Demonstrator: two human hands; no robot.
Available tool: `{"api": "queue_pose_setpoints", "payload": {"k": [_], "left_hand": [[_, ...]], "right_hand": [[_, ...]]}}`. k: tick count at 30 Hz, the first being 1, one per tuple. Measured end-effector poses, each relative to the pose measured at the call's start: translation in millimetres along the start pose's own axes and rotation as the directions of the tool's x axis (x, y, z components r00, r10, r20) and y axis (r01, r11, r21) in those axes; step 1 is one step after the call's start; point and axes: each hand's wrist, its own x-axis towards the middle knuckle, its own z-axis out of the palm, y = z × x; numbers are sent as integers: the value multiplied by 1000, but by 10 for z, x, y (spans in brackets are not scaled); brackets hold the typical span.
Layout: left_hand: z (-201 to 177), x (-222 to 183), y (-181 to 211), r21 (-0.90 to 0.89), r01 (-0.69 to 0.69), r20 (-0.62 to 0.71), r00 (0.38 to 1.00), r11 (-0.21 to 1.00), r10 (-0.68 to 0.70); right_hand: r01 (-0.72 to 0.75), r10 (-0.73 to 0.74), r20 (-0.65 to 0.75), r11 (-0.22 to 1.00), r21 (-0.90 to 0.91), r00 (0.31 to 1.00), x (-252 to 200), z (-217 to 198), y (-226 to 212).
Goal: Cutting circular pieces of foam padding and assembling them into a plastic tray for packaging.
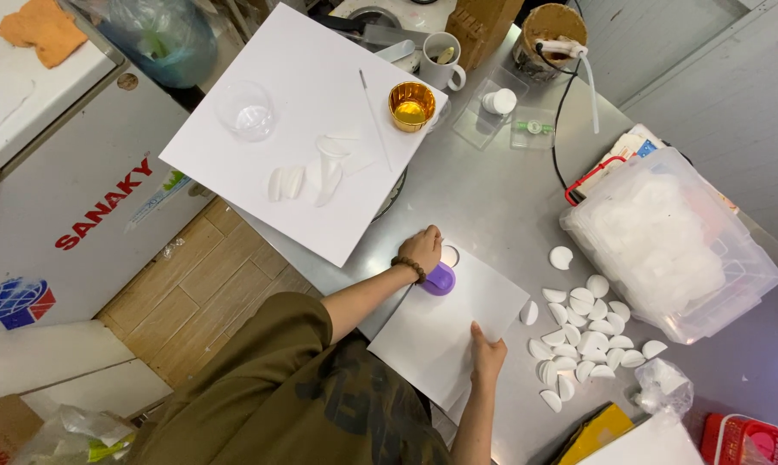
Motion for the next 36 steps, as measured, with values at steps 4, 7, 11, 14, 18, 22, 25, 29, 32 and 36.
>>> {"api": "queue_pose_setpoints", "payload": {"k": [4, 7, 11, 14, 18, 22, 25, 29, 32, 36], "left_hand": [[-8, 9, 12, 2, 19, 15, 1000, 1000, -19], [15, 20, -18, -12, 0, -15, 1000, 1000, -1], [6, 37, -22, -6, -1, -14, 1000, 1000, 1], [-11, 29, -5, -12, 16, -5, 1000, 1000, -16], [-82, 7, 47, -29, 25, 15, 1000, 999, -24], [-111, -7, 46, -60, 6, -4, 1000, 998, -6], [-37, 64, -56, -29, -2, 12, 1000, 1000, 3], [53, 122, -217, -39, -98, -29, 995, 994, 97], [81, 73, -214, -86, -109, -46, 993, 990, 106], [20, 15, -108, -30, -112, -62, 992, 993, 110]], "right_hand": [[36, -37, 22, 998, 54, 999, 29, 1, 22], [9, -9, -7, 1000, 20, 1000, 38, 18, -17], [0, 0, 3, 1000, -8, 1000, 80, -7, 46], [-4, 4, 25, 1000, 10, 1000, 69, -19, 72], [-3, 3, 19, 1000, 31, 1000, 16, -5, -5], [-44, 44, 25, 999, 15, 999, -3, -5, -68], [-7, 5, 50, 999, 49, 999, 94, -14, 32], [-18, 17, 24, 999, 30, 1000, 74, -9, 32], [47, -51, 55, 995, 83, 997, 33, -42, 64], [49, -52, 42, 997, 56, 998, 122, -31, 124]]}}
